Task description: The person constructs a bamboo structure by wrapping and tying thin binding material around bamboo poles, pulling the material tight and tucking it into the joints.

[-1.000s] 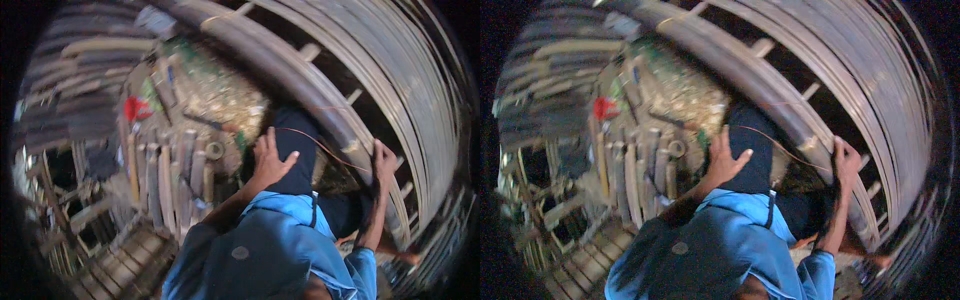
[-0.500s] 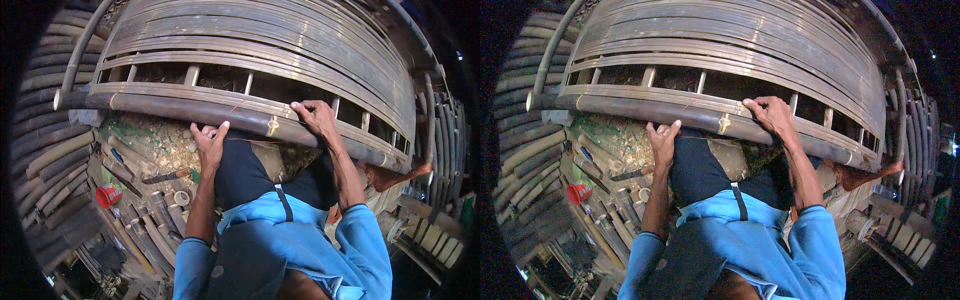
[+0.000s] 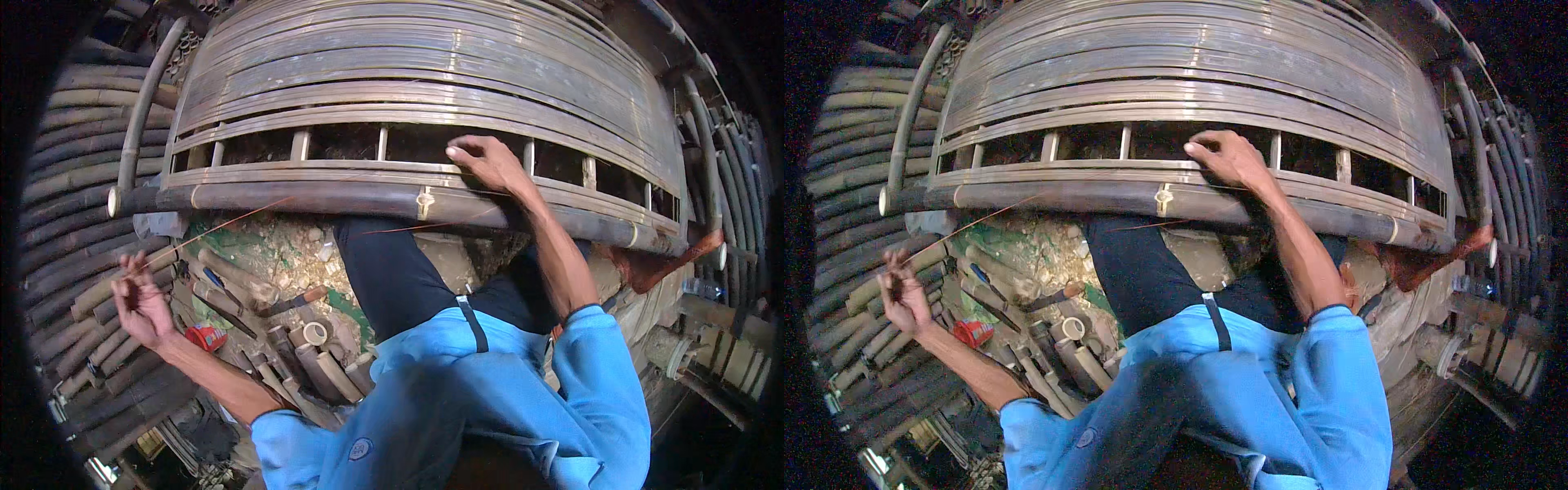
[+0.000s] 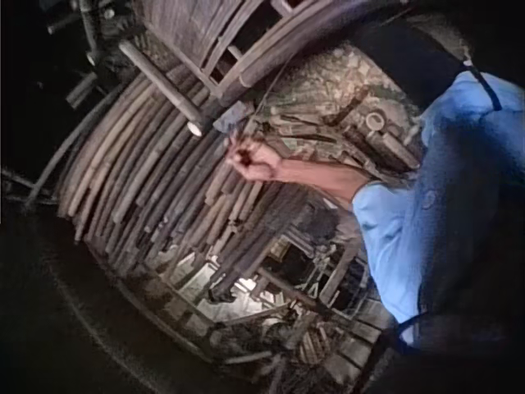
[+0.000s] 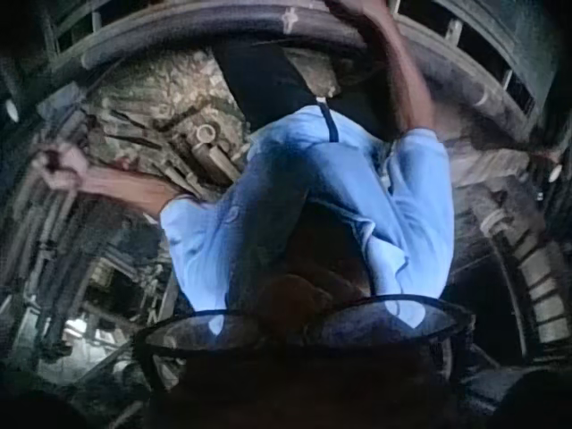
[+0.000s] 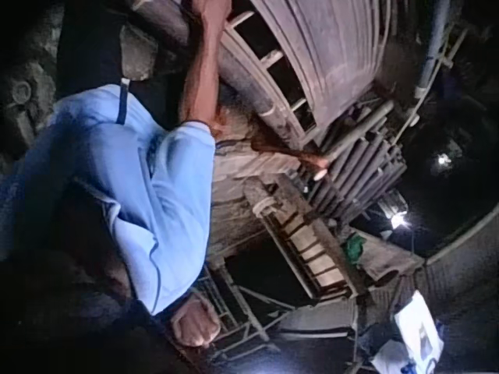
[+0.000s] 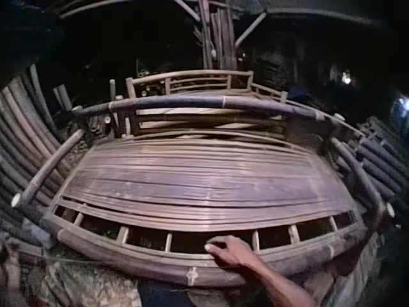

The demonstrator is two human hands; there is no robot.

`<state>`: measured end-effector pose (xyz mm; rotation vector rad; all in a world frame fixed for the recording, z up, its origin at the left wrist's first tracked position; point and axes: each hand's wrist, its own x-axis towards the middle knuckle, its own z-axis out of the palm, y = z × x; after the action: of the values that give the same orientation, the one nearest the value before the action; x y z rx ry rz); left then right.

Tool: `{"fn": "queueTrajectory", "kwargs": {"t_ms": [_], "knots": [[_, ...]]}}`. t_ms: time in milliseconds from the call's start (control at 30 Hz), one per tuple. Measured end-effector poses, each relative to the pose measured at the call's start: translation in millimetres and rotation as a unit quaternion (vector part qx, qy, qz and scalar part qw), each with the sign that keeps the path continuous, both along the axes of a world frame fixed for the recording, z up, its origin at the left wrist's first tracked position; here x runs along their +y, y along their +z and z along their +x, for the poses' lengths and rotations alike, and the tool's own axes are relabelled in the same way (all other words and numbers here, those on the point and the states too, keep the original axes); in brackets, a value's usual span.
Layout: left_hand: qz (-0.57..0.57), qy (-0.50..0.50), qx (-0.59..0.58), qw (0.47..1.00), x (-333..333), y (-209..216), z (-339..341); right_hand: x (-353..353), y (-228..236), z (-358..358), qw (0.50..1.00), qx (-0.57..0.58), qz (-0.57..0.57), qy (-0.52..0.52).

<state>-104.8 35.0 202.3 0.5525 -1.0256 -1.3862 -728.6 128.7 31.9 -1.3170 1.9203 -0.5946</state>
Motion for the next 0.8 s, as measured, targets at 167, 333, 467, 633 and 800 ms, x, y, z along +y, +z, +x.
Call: {"fn": "queueTrajectory", "kwargs": {"t_ms": [167, 333, 467, 633, 800], "knots": [[0.105, 0.059, -0.355, 0.927, -50, -20, -184, -38, -28, 18, 0.994, 0.067, 0.018, 0.079], [-0.152, 0.005, -0.752, 0.642, -83, -145, -319, -88, -15, 83, 0.989, 0.037, 0.131, 0.052], [-0.138, -0.010, -0.786, 0.603, -64, -190, -395, -99, -23, 87, 0.991, 0.009, 0.134, 0.023], [-0.141, -0.105, -0.771, 0.612, -68, -182, -406, -86, -50, 72, 0.998, 0.050, 0.028, 0.002], [-0.087, -0.218, -0.647, 0.725, -84, -116, -357, -54, -20, 65, 0.979, -0.057, -0.193, 0.034]]}}
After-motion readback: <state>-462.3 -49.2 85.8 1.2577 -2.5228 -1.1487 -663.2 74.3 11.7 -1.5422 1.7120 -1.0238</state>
